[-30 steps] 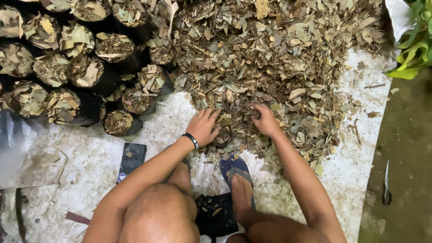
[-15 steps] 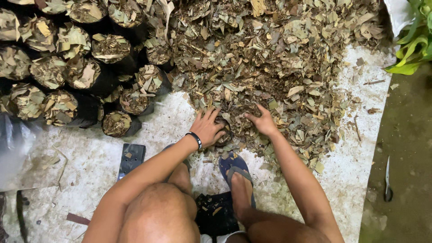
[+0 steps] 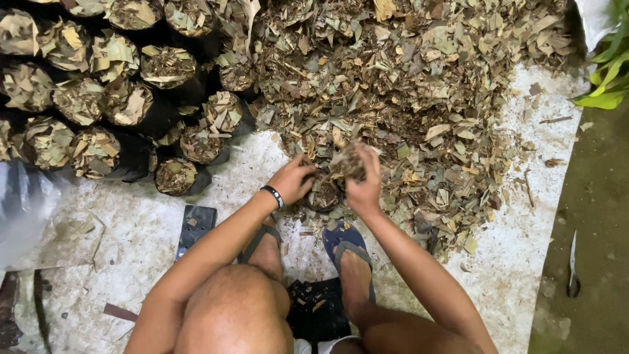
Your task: The person sits on the floor and fills small black plastic pots with wood chips from a large pile. They scoop chips by hand, pack them into each pot, and place the filled pots in a row to the left.
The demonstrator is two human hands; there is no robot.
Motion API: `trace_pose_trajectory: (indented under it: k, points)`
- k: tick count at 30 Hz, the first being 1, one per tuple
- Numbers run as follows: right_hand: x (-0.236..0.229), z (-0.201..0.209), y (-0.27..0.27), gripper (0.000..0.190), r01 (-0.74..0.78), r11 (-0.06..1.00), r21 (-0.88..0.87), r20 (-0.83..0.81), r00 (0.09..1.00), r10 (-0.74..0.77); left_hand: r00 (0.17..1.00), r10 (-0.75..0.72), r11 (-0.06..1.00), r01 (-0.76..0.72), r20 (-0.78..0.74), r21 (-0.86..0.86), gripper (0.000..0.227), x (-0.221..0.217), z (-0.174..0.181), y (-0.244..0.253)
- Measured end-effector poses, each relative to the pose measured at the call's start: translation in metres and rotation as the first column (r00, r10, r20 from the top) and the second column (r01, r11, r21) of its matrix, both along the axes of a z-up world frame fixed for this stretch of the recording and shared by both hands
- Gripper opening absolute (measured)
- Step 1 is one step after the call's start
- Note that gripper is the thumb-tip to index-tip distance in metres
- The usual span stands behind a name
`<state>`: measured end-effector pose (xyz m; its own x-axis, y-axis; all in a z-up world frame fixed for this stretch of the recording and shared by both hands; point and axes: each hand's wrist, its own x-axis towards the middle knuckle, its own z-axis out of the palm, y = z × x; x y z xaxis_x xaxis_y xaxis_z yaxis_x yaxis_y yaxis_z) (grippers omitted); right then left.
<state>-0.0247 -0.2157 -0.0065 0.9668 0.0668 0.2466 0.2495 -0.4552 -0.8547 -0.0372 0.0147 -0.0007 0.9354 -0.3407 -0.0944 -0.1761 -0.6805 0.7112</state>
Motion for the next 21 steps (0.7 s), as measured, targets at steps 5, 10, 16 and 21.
trace_pose_trajectory:
  k: [5,10,16,21]
  points:
    - [-0.01,0.013,0.005,0.072,-0.408,0.692,-0.595,0.196,0.762,0.618,0.98,0.06,0.993,-0.039,-0.191,0.111,0.038,0.0,-0.022,-0.005]
    - [-0.009,0.053,0.016,0.078,-0.584,0.386,-0.714,-0.211,0.705,0.677,0.991,0.103,0.989,-0.093,-0.089,0.116,0.032,-0.003,-0.04,-0.006]
    - [-0.003,0.078,0.006,0.077,-0.757,0.546,-0.357,-0.318,0.649,0.691,0.959,0.163,0.987,-0.159,-0.232,0.035,0.054,-0.005,-0.042,-0.01]
    - [0.0,0.033,0.01,0.074,-0.68,0.452,-0.577,-0.185,0.648,0.739,0.977,0.153,0.988,-0.157,-0.15,-0.014,0.068,-0.005,-0.035,-0.019]
